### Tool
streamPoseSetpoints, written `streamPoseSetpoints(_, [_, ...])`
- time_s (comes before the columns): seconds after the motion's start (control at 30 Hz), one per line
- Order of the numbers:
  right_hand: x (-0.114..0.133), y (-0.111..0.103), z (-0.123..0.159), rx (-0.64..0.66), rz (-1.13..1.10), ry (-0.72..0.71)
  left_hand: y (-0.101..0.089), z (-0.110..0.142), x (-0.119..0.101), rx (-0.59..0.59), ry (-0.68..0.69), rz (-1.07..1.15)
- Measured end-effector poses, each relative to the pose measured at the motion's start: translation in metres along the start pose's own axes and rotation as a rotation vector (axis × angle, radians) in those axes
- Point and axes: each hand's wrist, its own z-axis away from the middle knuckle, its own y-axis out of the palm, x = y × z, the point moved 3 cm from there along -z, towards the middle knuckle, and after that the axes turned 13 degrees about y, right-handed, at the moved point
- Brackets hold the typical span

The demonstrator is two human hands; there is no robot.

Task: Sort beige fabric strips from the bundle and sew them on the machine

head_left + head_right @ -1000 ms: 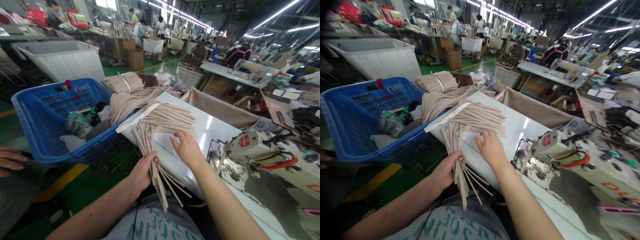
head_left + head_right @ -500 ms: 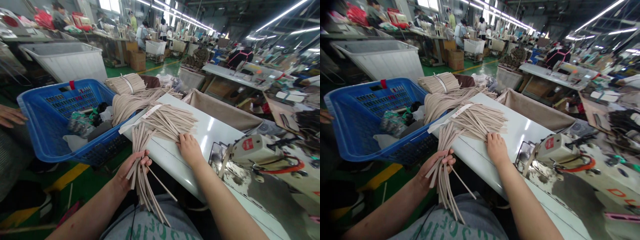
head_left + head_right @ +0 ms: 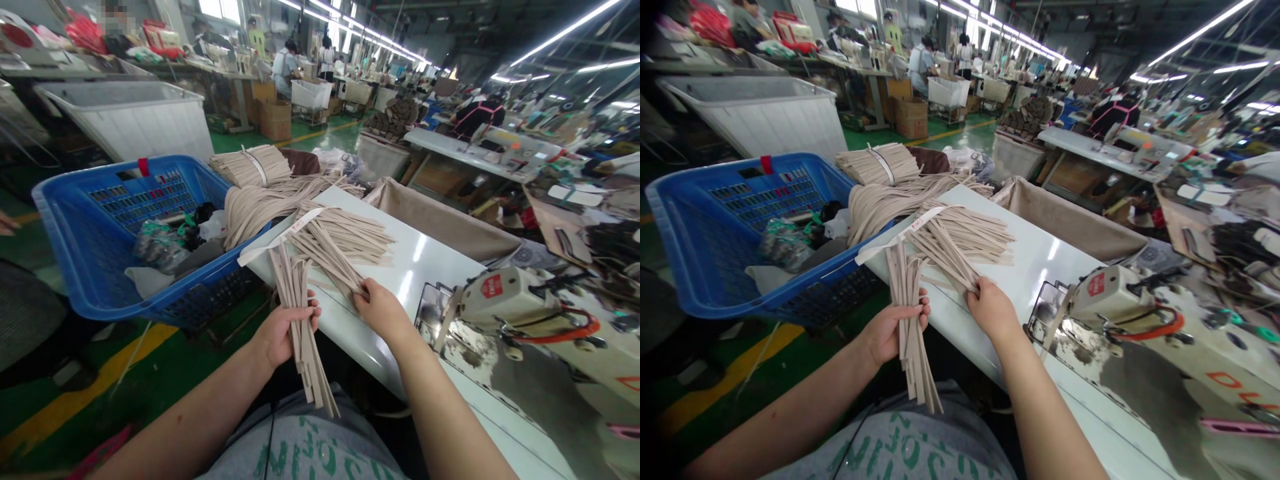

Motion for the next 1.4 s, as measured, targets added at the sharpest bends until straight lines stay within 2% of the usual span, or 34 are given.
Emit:
streamPoseSetpoints(0.2, [0.002,-0.001,-0.003,-0.039,-0.028,-0.042,0.011,-0.006,0.031,0.023,-0.115,0.039])
streamPoseSetpoints(0.33, [0.007,-0.001,-0.007,-0.035,-0.027,-0.064,0.013,-0.004,0.036,0.028,-0.114,0.065])
streamPoseSetpoints(0.57, [0.008,-0.002,-0.015,-0.041,-0.02,-0.056,-0.004,0.018,0.025,0.254,-0.167,0.132])
streamPoseSetpoints(0.7, [0.005,-0.007,-0.018,-0.009,-0.035,0.017,-0.018,0.021,0.016,0.231,-0.109,0.176])
streamPoseSetpoints(0.77, [0.003,-0.011,-0.02,0.011,-0.057,0.044,-0.022,0.021,0.013,0.258,-0.094,0.171])
streamPoseSetpoints(0.9, [0.002,-0.015,-0.024,0.079,-0.073,0.009,-0.022,0.025,0.01,0.371,-0.108,0.179])
streamPoseSetpoints(1.2, [-0.001,-0.017,-0.029,0.069,-0.097,0.006,-0.028,0.035,0.002,0.437,-0.093,0.253])
streamPoseSetpoints(1.4, [-0.001,-0.019,-0.032,0.099,-0.047,-0.008,-0.026,0.033,-0.004,0.504,-0.041,0.2])
